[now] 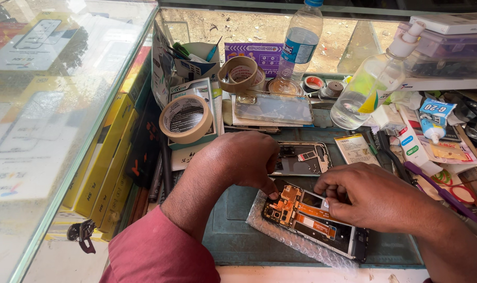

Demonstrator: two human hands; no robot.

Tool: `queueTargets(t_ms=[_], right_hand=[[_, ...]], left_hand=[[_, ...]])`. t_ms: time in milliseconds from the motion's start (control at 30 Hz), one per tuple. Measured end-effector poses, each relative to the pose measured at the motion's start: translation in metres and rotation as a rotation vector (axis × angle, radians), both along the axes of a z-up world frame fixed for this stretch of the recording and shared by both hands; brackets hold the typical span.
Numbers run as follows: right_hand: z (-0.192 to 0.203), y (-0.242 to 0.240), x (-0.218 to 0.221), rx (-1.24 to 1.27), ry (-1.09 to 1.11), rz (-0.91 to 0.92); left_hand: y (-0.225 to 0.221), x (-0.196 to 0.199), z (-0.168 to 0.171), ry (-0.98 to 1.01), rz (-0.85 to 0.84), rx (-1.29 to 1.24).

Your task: The person disassembles a smartphone, removes the battery and internal components, and prepares a new screen assembly by peeling off protective films. They handle the phone chassis, battery, and screen parts on a cluttered workbench.

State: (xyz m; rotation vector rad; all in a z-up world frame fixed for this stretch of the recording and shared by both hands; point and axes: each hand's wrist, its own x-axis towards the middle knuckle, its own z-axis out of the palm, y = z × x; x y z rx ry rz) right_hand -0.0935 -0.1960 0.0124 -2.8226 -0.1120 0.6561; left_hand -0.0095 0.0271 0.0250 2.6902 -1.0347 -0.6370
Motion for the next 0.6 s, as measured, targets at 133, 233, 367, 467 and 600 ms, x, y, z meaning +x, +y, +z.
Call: queueTargets(t_ms=[133, 233, 367, 467, 600], right_hand=[[0.000, 0.002, 0.002, 0.005, 0.034, -0.015], [-0.001, -0.001, 0.004, 0.045, -0.023, -0.013], [-0.006, -0.007, 0.008, 0.174, -0.056, -0.024], [-0.009, -0.012, 0.010, 0.225, -0.044, -0.038], [-0.010, -0.016, 0.011, 0.294, 0.007, -0.057]], left_hand=[[0.000, 0.000, -0.001, 0.008, 0.019, -0.002], [0.000, -0.001, -0.001, -0.008, 0.000, -0.026], [0.000, 0.000, 0.000, -0.005, -0.046, -0.065], [-0.002, 0.001, -0.001, 0.053, -0.060, -0.082], [-0.004, 0.004, -0.008, 0.079, -0.094, -0.138]])
